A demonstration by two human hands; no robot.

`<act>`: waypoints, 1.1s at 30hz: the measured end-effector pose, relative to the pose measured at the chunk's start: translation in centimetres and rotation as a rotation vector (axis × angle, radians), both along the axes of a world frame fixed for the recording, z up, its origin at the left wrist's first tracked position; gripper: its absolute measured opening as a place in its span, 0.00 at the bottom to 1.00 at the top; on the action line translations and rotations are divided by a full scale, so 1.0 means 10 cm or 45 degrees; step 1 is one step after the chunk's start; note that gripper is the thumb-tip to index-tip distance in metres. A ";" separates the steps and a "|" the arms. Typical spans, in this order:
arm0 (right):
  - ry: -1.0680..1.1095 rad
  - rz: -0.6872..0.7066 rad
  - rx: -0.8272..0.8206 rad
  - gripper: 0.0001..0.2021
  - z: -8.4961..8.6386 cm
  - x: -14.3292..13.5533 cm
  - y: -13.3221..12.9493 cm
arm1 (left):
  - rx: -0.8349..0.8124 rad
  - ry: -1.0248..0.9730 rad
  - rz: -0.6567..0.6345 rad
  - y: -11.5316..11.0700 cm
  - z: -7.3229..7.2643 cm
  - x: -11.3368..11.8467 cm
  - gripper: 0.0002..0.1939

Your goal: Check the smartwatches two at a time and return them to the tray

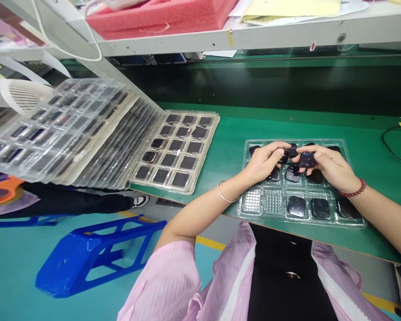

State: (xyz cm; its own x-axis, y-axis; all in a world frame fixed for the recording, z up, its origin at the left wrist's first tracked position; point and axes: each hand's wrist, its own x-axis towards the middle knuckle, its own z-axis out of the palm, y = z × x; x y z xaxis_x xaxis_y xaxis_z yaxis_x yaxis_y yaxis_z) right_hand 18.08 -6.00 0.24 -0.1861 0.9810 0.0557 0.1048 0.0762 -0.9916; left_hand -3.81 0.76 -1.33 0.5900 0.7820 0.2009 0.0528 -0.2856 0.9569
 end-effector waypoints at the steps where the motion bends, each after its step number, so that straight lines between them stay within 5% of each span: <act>1: -0.001 -0.009 0.019 0.14 -0.01 0.00 0.00 | 0.016 0.011 0.022 0.01 -0.01 0.00 0.21; 4: -0.036 -0.010 0.068 0.22 -0.04 0.00 0.00 | 0.082 0.057 0.052 0.03 -0.04 0.00 0.32; 9: -0.039 0.009 0.000 0.12 -0.01 0.00 -0.01 | 0.031 -0.032 -0.005 0.02 -0.03 0.01 0.17; 21: -0.057 0.007 0.129 0.21 -0.02 -0.02 -0.01 | 0.090 0.035 0.087 0.00 -0.02 0.01 0.24; 28: -0.052 -0.014 0.058 0.12 0.02 0.00 -0.01 | 0.079 0.070 0.120 -0.01 0.03 0.01 0.23; 33: -0.057 -0.024 0.056 0.15 -0.01 -0.01 0.00 | 0.093 0.080 0.109 0.01 0.01 0.02 0.24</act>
State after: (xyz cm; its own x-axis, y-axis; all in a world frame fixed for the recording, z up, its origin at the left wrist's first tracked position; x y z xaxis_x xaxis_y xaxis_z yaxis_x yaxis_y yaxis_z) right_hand 17.99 -5.99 0.17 -0.1712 0.9811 0.0905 0.1512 0.1169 -0.9816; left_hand -3.66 0.82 -1.21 0.5349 0.8147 0.2241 0.1389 -0.3464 0.9277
